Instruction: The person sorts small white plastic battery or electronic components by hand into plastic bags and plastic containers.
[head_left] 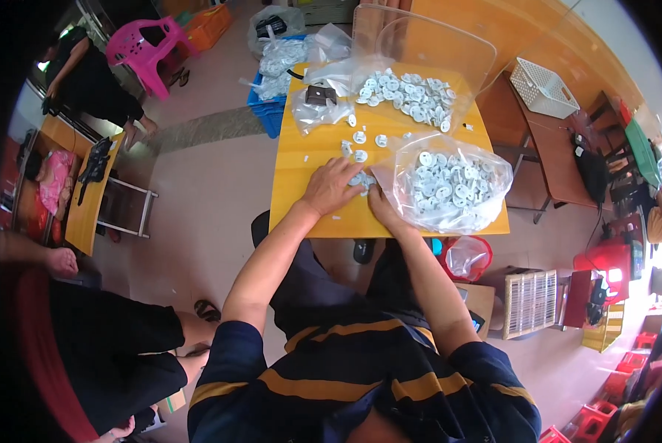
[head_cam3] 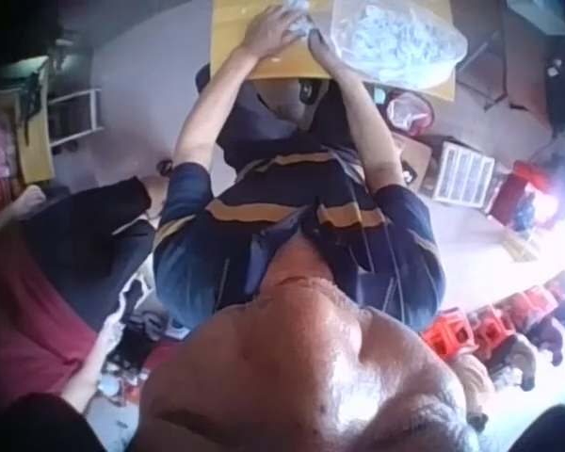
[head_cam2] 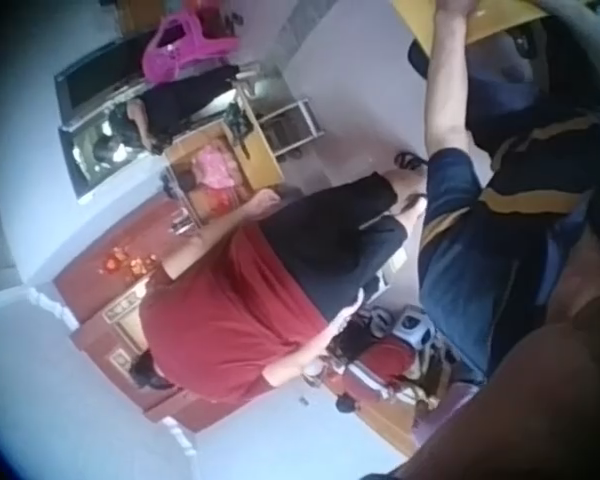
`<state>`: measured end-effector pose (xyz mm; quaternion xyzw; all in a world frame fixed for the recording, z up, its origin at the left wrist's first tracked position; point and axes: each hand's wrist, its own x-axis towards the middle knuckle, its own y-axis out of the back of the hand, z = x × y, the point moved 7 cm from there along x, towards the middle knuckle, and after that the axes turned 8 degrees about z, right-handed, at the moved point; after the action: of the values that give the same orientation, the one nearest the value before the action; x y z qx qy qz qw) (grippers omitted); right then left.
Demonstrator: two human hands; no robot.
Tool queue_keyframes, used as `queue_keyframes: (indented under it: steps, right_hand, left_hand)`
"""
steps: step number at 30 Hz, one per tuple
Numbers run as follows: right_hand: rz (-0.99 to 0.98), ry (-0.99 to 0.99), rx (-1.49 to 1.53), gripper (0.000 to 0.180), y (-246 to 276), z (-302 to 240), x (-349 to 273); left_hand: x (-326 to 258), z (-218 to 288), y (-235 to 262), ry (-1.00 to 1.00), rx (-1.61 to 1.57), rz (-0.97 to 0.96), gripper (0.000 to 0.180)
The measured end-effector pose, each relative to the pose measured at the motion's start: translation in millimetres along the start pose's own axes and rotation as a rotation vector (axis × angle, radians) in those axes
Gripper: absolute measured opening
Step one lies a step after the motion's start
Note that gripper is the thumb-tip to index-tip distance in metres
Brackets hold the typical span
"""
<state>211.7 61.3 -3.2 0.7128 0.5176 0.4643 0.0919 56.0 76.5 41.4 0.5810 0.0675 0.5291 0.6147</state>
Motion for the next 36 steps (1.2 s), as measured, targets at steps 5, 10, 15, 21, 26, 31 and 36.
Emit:
queue_keyframes:
  steps: [5,10,15,21,26,31,36]
  right_hand:
    - [0.040,0.047,0.010,0.024,9,-10,1]
    - [0.050,0.095,-0.018,0.021,15,-23,3]
    - [0.050,0.163,0.025,0.019,17,-26,5]
    - [0.117,0.174,0.034,0.022,25,-34,8]
    - [0.099,0.159,0.069,0.023,19,-26,8]
    - [-0.008,-0.159,0.634,0.047,-16,15,-9]
    - [-0.406,-0.335,0.671,0.051,-46,29,-27]
  left_hand:
    - [10,1,0,0.023,-0.013,-0.048,0.033]
    - [0,-9,3,0.117,-0.046,0.079,0.021]
    - [-3,-12,11,0.150,-0.028,0.148,0.017]
    - [19,-17,41,0.344,-0.337,0.309,0.013]
    - [94,76,95,0.085,-0.548,0.242,0.013]
    - [136,167,58,-0.205,-0.388,0.049,0.016]
    - [138,157,-52,0.308,-1.062,-0.428,0.016]
